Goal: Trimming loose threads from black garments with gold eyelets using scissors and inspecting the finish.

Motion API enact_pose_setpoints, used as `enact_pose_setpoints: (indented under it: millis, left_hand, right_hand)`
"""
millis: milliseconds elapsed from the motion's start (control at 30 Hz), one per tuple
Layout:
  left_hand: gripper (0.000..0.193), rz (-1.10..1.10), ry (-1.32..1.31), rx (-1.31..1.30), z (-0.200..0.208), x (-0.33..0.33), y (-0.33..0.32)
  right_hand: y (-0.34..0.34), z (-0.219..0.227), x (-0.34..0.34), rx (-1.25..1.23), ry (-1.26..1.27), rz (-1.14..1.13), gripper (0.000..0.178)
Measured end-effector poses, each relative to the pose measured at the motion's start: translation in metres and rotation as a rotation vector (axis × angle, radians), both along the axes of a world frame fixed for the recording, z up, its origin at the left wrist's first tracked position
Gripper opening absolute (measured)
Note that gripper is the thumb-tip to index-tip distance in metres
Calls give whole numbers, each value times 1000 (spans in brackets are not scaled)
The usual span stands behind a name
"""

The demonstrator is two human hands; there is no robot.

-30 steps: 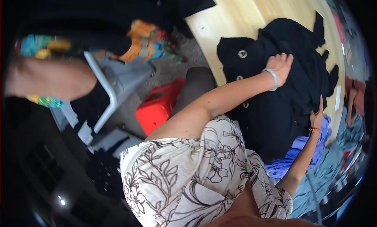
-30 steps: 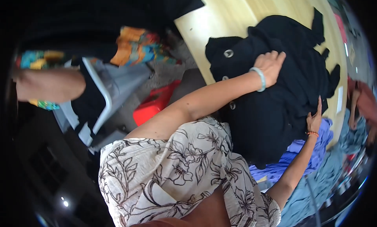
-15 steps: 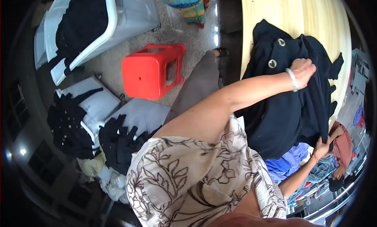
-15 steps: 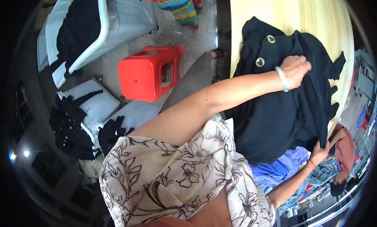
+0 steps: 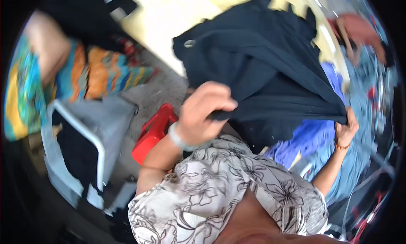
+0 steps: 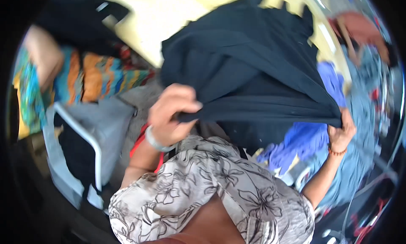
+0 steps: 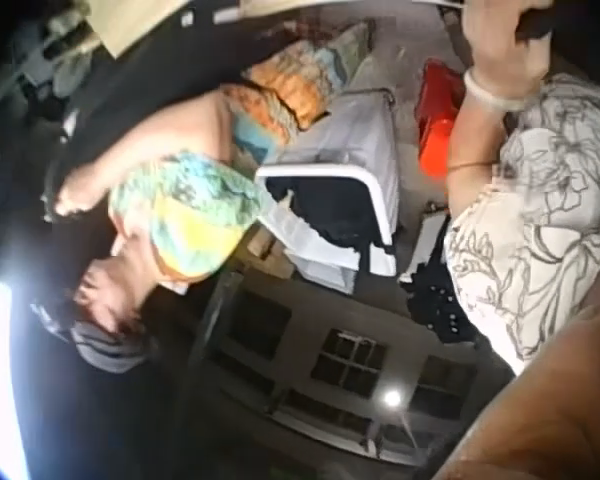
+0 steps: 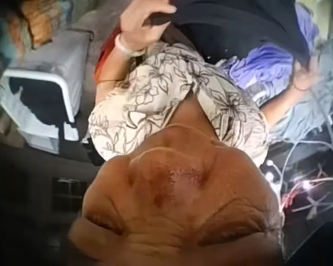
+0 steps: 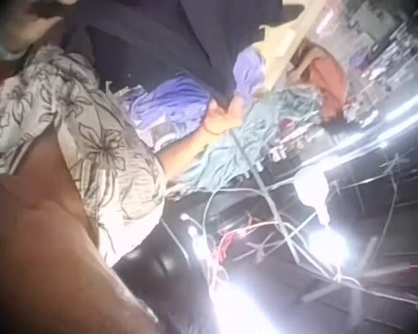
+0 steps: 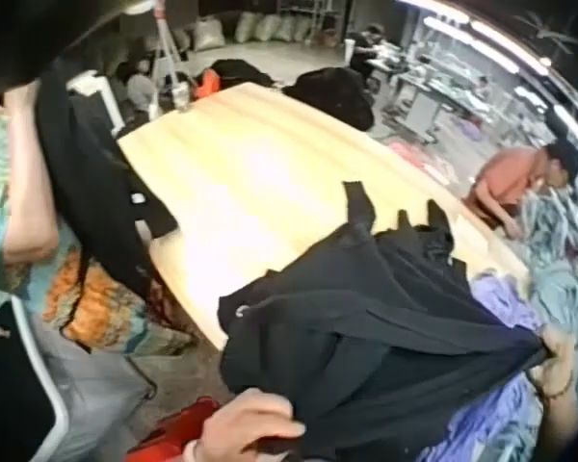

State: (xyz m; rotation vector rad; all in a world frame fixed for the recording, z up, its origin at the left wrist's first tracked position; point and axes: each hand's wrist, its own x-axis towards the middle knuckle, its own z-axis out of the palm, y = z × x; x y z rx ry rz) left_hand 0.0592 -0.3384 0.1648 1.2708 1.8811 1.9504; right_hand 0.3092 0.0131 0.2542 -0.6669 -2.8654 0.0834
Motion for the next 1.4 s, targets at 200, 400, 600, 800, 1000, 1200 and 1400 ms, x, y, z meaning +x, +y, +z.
enact_pose_setpoints:
  millis: [200, 400, 600, 800, 1000, 1200, 1400]
  left_hand:
    - [36, -206, 3, -335, -34, -28, -1]
    - [22, 114, -150, -431, -138, -20, -68]
    - [40, -366, 220, -1761, -392, 53, -251]
    - [52, -1033, 251, -1929, -513, 169, -324]
    - [51, -743, 165, -1923, -560, 147, -234]
    - [49, -570, 17, -1881, -602, 166, -191]
    - [48, -490, -136, -1823, -631, 201, -163]
  right_hand:
    - [-58, -13, 7, -255, -290, -190, 36]
    - [-94, -44, -9, -342, -269, -166, 76]
    - [-122, -103, -30, -257, -52, -16, 65]
    - [-114, -150, -1, -178, 63, 79, 58]
    - [-110, -174, 42, -117, 150, 134, 63]
    - [-104, -199, 67, -16, 239, 146, 48]
    - [-96, -219, 84, 40, 339, 117, 40]
